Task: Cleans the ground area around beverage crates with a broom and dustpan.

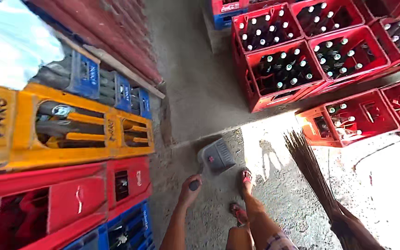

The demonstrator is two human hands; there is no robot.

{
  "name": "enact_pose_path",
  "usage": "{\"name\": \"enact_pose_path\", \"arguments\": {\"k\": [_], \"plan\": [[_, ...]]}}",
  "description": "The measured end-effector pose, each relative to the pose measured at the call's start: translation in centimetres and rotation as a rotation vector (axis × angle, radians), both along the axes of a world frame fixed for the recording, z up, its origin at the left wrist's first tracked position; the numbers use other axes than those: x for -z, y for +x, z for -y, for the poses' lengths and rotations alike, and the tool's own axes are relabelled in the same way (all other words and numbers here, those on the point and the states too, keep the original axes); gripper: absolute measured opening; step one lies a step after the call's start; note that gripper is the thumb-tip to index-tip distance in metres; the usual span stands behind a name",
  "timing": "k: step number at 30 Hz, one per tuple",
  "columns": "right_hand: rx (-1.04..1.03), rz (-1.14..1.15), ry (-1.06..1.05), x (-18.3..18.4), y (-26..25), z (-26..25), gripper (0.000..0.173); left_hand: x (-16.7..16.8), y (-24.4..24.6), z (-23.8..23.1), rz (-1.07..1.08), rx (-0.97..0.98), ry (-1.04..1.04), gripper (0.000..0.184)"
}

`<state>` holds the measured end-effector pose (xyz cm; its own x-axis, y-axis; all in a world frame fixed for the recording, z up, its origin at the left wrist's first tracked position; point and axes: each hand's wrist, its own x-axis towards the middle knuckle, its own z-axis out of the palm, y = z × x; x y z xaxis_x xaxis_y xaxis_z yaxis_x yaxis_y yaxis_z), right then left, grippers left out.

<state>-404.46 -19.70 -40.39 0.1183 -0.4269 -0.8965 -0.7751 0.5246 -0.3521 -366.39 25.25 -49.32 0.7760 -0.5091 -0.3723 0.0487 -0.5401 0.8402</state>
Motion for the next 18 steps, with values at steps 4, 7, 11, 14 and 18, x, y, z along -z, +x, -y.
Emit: {"name": "enact_pose_path", "arguments": {"k": [4, 7, 11, 14, 18], "plan": [[0.087, 0.085, -0.007, 8.8, 8.0, 5.4, 0.048, 0.5, 2.4, 1.7, 0.021, 0.045, -0.020, 0.019], [0.129, 0.089, 0.137, 13.4, 14.9, 4.2, 0.034, 0.7, 3.3, 2.8, 0.019, 0.076, -0.014, 0.019], [0.020, 0.091, 0.194, 14.8, 16.2, -3.3, 0.055, 1.3, 3.6, 4.1, 0.007, 0.092, 0.019, 0.018], [0.085, 0.062, 0.224, 9.0, 10.0, -5.2, 0.061, 0.9, 3.7, 4.4, -0.042, 0.098, 0.077, 0.020], [0.380, 0.014, 0.133, 0.3, 1.0, -7.2, 0.056, 1.1, 4.2, 4.3, -0.024, 0.120, 0.039, 0.019]]}}
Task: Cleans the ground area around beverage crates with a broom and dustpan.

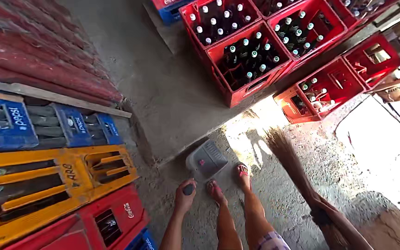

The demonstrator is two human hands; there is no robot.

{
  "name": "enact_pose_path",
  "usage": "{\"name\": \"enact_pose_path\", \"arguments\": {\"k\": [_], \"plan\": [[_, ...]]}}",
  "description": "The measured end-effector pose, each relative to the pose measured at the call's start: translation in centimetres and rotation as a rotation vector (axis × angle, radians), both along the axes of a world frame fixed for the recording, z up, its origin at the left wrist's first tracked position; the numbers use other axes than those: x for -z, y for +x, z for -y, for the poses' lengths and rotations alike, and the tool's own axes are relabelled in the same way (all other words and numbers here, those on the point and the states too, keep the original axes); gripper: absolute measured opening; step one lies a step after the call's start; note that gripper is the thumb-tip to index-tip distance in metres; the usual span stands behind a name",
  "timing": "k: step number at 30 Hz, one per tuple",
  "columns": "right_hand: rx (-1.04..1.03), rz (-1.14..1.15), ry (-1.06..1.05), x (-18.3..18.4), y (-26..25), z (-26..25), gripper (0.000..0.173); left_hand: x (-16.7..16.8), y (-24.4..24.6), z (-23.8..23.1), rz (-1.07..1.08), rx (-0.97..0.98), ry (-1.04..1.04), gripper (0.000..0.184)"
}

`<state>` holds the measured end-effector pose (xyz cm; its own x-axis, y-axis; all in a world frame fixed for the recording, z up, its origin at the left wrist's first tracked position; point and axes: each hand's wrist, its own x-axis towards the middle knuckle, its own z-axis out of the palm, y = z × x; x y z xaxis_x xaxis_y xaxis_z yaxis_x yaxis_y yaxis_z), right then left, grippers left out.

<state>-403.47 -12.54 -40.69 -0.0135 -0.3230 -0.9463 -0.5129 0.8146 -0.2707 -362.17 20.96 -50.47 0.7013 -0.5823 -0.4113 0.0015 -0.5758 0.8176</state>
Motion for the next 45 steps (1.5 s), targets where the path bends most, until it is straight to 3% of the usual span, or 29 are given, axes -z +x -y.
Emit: {"name": "enact_pose_path", "arguments": {"k": [2, 4, 7, 9, 11, 13, 15, 17, 20, 22, 24, 27, 31, 33, 37, 39, 42, 45], "plan": [[0.093, -0.063, -0.090, 1.0, -3.8, 0.2, 0.052, 0.1, -0.1, 0.0, 0.019, 0.017, -0.019, 0.018], [0.166, -0.113, -0.140, 5.3, -5.3, 1.4, 0.036, 0.4, -0.2, 0.1, 0.027, 0.028, -0.022, 0.017], [0.212, -0.092, -0.001, 11.6, -1.1, 2.1, 0.038, 1.2, -0.7, -0.1, 0.034, 0.032, -0.006, 0.017], [0.131, -0.011, 0.104, 13.3, 3.8, -1.0, 0.037, 1.1, -0.7, -0.2, 0.026, 0.034, 0.011, 0.018], [0.120, 0.054, 0.143, 12.2, 5.9, -5.0, 0.033, 0.8, -0.7, -0.3, 0.025, 0.047, 0.007, 0.019], [0.171, 0.078, 0.149, 8.0, 4.7, -7.3, 0.050, 0.6, -0.4, -0.3, 0.026, 0.043, -0.004, 0.020], [0.218, 0.054, 0.113, 3.2, 1.7, -7.4, 0.057, 0.2, 0.0, -0.1, 0.023, 0.030, -0.010, 0.020], [0.201, 0.021, 0.044, 1.5, -1.1, -5.8, 0.060, -0.1, 0.0, -0.2, 0.020, 0.012, -0.015, 0.019], [0.206, -0.030, -0.105, 6.8, -0.4, -1.2, 0.048, -0.5, 0.0, -0.5, 0.049, -0.011, -0.069, 0.017], [0.215, -0.023, -0.124, 11.9, 3.9, 1.1, 0.028, -0.7, -0.3, -0.9, 0.069, -0.013, -0.072, 0.018], [0.135, 0.048, -0.051, 15.0, 10.0, 0.7, 0.027, -0.7, -0.7, -1.2, 0.080, -0.028, -0.058, 0.018], [-0.073, 0.170, 0.074, 13.9, 14.6, -4.2, 0.048, -0.8, -0.7, -1.8, 0.070, -0.049, -0.074, 0.016], [-0.090, 0.124, 0.117, 5.2, 10.7, -5.5, 0.067, -1.7, 0.3, -2.8, 0.031, -0.057, -0.111, 0.015], [-0.095, 0.093, 0.056, 3.7, 9.5, -3.5, 0.070, -2.2, 0.7, -3.4, 0.017, -0.062, -0.113, 0.016], [-0.137, 0.054, -0.141, 10.1, 14.4, 1.7, 0.060, -2.2, 1.0, -3.5, 0.024, -0.099, -0.129, 0.016], [-0.207, 0.038, -0.140, 13.8, 19.0, 1.4, 0.051, -1.4, 0.7, -3.3, 0.046, -0.117, -0.135, 0.015], [-0.442, 0.051, -0.019, 16.2, 23.1, -5.8, 0.067, -1.1, 0.7, -2.5, 0.064, -0.146, -0.095, 0.015], [-0.613, 0.046, 0.106, 15.3, 22.8, -13.7, 0.087, -1.2, 1.2, -1.4, 0.055, -0.151, -0.069, 0.015]]}}
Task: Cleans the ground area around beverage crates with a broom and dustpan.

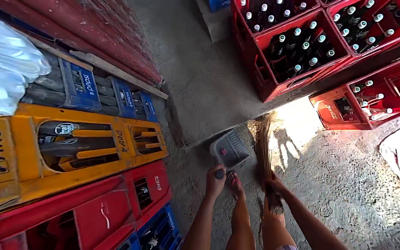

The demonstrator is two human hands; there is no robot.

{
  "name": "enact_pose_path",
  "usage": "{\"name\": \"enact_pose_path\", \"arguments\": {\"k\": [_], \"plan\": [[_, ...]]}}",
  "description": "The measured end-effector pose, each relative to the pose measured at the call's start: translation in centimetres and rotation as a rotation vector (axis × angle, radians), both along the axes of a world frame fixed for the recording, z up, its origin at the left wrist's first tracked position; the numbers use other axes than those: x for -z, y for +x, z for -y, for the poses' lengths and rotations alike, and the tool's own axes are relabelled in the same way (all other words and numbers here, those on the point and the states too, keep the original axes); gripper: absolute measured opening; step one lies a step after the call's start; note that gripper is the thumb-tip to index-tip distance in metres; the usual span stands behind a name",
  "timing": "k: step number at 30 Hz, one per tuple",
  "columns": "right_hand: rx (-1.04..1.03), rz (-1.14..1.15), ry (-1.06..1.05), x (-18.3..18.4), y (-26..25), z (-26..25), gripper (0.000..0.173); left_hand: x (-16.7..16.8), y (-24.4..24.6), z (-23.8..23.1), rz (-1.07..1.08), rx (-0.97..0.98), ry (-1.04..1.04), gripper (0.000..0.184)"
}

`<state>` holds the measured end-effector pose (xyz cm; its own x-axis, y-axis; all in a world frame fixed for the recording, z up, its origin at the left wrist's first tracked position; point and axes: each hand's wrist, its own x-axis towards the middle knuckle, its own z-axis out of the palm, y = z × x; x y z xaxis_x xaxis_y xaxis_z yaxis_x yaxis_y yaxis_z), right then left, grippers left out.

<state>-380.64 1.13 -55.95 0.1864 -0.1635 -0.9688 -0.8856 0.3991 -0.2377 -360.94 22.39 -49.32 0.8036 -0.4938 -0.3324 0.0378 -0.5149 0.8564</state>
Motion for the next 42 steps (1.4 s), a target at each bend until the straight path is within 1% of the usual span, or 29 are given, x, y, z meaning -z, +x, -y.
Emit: {"name": "enact_pose_path", "arguments": {"k": [1, 3, 6, 8, 9, 10, 12, 14, 15, 16, 17, 19, 21, 22, 25, 27, 28, 29, 30, 32, 34, 35, 36, 37, 39, 40, 42], "plan": [[-0.041, -0.013, 0.029, -1.1, -0.7, -1.5, 0.091, -0.1, 0.4, 0.3, -0.002, 0.000, 0.005, 0.016], [-0.042, 0.000, 0.056, -4.1, -2.8, -2.4, 0.090, -0.6, 1.6, 0.5, -0.010, 0.007, 0.012, 0.016], [0.040, 0.017, 0.027, -9.8, -6.8, 0.3, 0.085, -1.3, 3.3, -0.2, -0.053, 0.037, 0.036, 0.017], [0.122, -0.013, -0.023, -12.3, -8.2, 2.2, 0.085, -1.3, 4.2, -0.8, -0.056, 0.048, 0.038, 0.017], [0.150, -0.027, -0.055, -12.5, -8.2, 3.0, 0.085, -1.1, 4.4, -1.0, -0.055, 0.049, 0.032, 0.017], [0.178, -0.031, -0.096, -12.1, -7.6, 3.5, 0.085, -1.0, 4.5, -1.2, -0.054, 0.050, 0.025, 0.016], [0.218, -0.007, -0.156, -9.3, -4.6, 3.3, 0.078, -0.6, 4.3, -1.2, -0.051, 0.060, 0.030, 0.016], [0.217, 0.033, -0.144, -5.5, -0.4, 0.8, 0.070, 0.0, 3.9, -0.9, -0.037, 0.078, 0.053, 0.015], [0.178, 0.036, -0.116, -3.7, 1.6, -1.1, 0.068, 0.2, 3.7, -0.6, -0.034, 0.089, 0.069, 0.015], [0.108, 0.018, -0.078, -2.3, 3.0, -3.3, 0.071, 0.3, 3.5, -0.3, -0.031, 0.098, 0.083, 0.015], [0.014, -0.001, -0.031, -1.6, 4.0, -5.5, 0.078, 0.4, 3.3, 0.0, -0.025, 0.102, 0.092, 0.014], [-0.092, -0.016, 0.058, -3.1, 4.5, -8.6, 0.087, -0.1, 3.1, 0.5, -0.018, 0.115, 0.117, 0.014], [-0.113, 0.001, 0.106, -5.8, 2.0, -9.0, 0.090, -0.8, 3.0, 0.8, -0.038, 0.138, 0.140, 0.013], [-0.095, 0.016, 0.123, -7.9, 0.2, -8.2, 0.088, -1.1, 3.0, 0.9, -0.045, 0.145, 0.139, 0.014], [0.052, 0.008, 0.144, -14.8, -5.6, -4.4, 0.082, -2.1, 3.3, 0.3, -0.073, 0.166, 0.128, 0.015], [0.127, -0.053, 0.089, -17.4, -8.9, -2.1, 0.082, -2.3, 3.4, -0.4, -0.074, 0.176, 0.116, 0.015], [0.165, -0.073, 0.036, -17.6, -10.3, -1.1, 0.084, -2.3, 3.4, -0.7, -0.075, 0.183, 0.117, 0.015], [0.208, -0.082, -0.012, -17.0, -11.2, -0.3, 0.085, -2.3, 3.5, -1.0, -0.073, 0.189, 0.126, 0.015], [0.246, -0.086, -0.060, -15.8, -11.4, 0.2, 0.085, -2.2, 3.5, -1.2, -0.076, 0.202, 0.141, 0.015], [0.312, -0.073, -0.112, -11.7, -10.6, 0.3, 0.077, -2.1, 3.1, -1.6, -0.076, 0.237, 0.164, 0.015], [0.340, -0.064, -0.078, -7.4, -7.8, -1.9, 0.063, -1.7, 2.2, -1.6, -0.051, 0.258, 0.164, 0.014], [0.324, -0.053, -0.031, -5.9, -6.0, -3.8, 0.057, -1.4, 1.6, -1.5, -0.040, 0.262, 0.163, 0.013], [0.307, -0.028, 0.029, -5.0, -4.4, -6.2, 0.055, -1.1, 1.1, -1.3, -0.037, 0.263, 0.172, 0.013], [0.290, 0.003, 0.092, -4.9, -3.0, -8.6, 0.057, -0.9, 0.6, -1.1, -0.037, 0.263, 0.187, 0.013], [0.282, 0.034, 0.194, -6.6, -1.6, -12.2, 0.064, -0.8, 0.0, -0.7, -0.041, 0.265, 0.210, 0.014], [0.282, 0.041, 0.224, -8.2, -1.5, -13.0, 0.064, -0.8, -0.1, -0.6, -0.045, 0.268, 0.214, 0.014], [0.283, 0.041, 0.264, -12.1, -2.9, -12.1, 0.065, -0.9, 0.1, -0.8, -0.032, 0.259, 0.190, 0.014]]}}
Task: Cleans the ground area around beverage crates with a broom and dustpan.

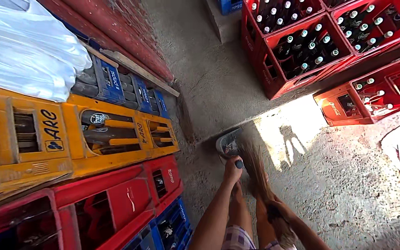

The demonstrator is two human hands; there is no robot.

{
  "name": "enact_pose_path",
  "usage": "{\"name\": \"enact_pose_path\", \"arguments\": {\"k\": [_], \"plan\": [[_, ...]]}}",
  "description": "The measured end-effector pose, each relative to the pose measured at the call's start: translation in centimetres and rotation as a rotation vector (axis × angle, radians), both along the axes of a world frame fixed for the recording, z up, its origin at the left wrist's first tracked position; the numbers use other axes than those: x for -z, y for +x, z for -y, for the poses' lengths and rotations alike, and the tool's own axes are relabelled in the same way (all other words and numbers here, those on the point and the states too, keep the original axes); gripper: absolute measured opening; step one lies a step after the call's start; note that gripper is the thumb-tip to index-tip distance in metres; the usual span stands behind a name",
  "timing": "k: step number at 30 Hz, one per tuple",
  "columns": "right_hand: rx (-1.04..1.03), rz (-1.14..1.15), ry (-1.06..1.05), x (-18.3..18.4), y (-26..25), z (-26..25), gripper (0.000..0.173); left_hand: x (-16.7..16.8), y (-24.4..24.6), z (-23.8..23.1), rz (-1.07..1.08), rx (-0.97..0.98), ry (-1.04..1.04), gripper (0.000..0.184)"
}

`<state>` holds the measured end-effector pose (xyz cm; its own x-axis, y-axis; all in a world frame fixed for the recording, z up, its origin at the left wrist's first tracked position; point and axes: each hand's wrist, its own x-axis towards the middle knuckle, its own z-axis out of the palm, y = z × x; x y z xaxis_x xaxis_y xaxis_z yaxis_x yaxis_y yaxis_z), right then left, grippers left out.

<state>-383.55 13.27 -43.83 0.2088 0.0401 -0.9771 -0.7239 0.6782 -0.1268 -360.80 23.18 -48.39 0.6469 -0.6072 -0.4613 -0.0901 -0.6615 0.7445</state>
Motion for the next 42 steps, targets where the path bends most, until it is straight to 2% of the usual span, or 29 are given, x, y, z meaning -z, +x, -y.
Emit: {"name": "enact_pose_path", "arguments": {"k": [3, 5, 7, 10, 12, 14, 15, 17, 19, 21, 23, 26, 29, 30, 32, 35, 37, 39, 42], "plan": [[0.006, -0.018, 0.002, -5.6, -2.8, 3.4, 0.066, -0.8, 1.3, -1.4, 0.017, -0.018, -0.055, 0.012], [-0.019, -0.045, -0.073, -6.7, -3.6, 5.7, 0.072, -1.3, 1.8, -2.5, 0.013, -0.048, -0.086, 0.013], [-0.040, -0.061, -0.200, -4.6, -2.2, 7.3, 0.075, -1.5, 2.3, -3.4, 0.003, -0.109, -0.098, 0.014], [-0.065, -0.052, -0.333, 1.8, 3.5, 6.4, 0.068, -0.7, 2.5, -4.4, -0.012, -0.188, -0.096, 0.015], [-0.125, -0.037, -0.315, 6.3, 6.8, 3.1, 0.065, 0.3, 2.2, -4.8, -0.005, -0.190, -0.093, 0.014], [-0.250, -0.018, -0.214, 8.5, 7.8, -0.4, 0.071, 0.9, 2.2, -4.6, 0.014, -0.180, -0.089, 0.013], [-0.290, -0.009, -0.155, 7.7, 7.4, -1.5, 0.077, 1.0, 2.3, -4.6, 0.012, -0.174, -0.082, 0.013], [-0.279, 0.018, -0.107, 2.9, 4.8, -1.7, 0.079, 0.6, 2.3, -4.8, -0.007, -0.160, -0.069, 0.013], [-0.210, -0.005, -0.107, -2.6, 1.6, -0.1, 0.079, 0.0, 2.6, -5.3, -0.008, -0.141, -0.087, 0.012], [-0.145, -0.059, -0.156, -6.1, -0.4, 1.7, 0.080, -0.6, 2.8, -6.0, -0.006, -0.129, -0.111, 0.011], [-0.118, -0.083, -0.239, -5.3, 0.1, 2.8, 0.079, -1.0, 2.8, -6.7, -0.011, -0.140, -0.124, 0.010], [-0.113, -0.066, -0.298, 1.4, 5.1, 1.3, 0.073, -0.7, 2.5, -7.3, 0.003, -0.174, -0.116, 0.011], [-0.224, -0.032, -0.196, 6.6, 8.6, -3.5, 0.073, 0.1, 1.9, -7.4, 0.006, -0.177, -0.101, 0.010], [-0.272, -0.003, -0.145, 6.6, 8.4, -4.5, 0.076, 0.2, 1.8, -7.5, 0.004, -0.172, -0.096, 0.009], [-0.284, 0.036, -0.083, 3.7, 5.9, -5.0, 0.076, 0.2, 2.2, -8.0, 0.003, -0.153, -0.084, 0.010], [-0.062, -0.044, -0.053, -4.3, -0.3, -3.0, 0.076, -0.7, 3.1, -9.3, 0.000, -0.085, -0.098, 0.010], [0.071, -0.125, -0.090, -7.2, -3.2, -2.4, 0.075, -1.3, 3.7, -10.4, -0.002, -0.055, -0.121, 0.009], [0.179, -0.178, -0.176, -5.8, -3.5, -3.4, 0.071, -1.5, 3.9, -11.2, 0.004, -0.038, -0.133, 0.008], [0.223, -0.163, -0.196, 0.0, 0.5, -6.3, 0.055, -1.1, 3.4, -11.3, 0.012, -0.004, -0.111, 0.008]]}}
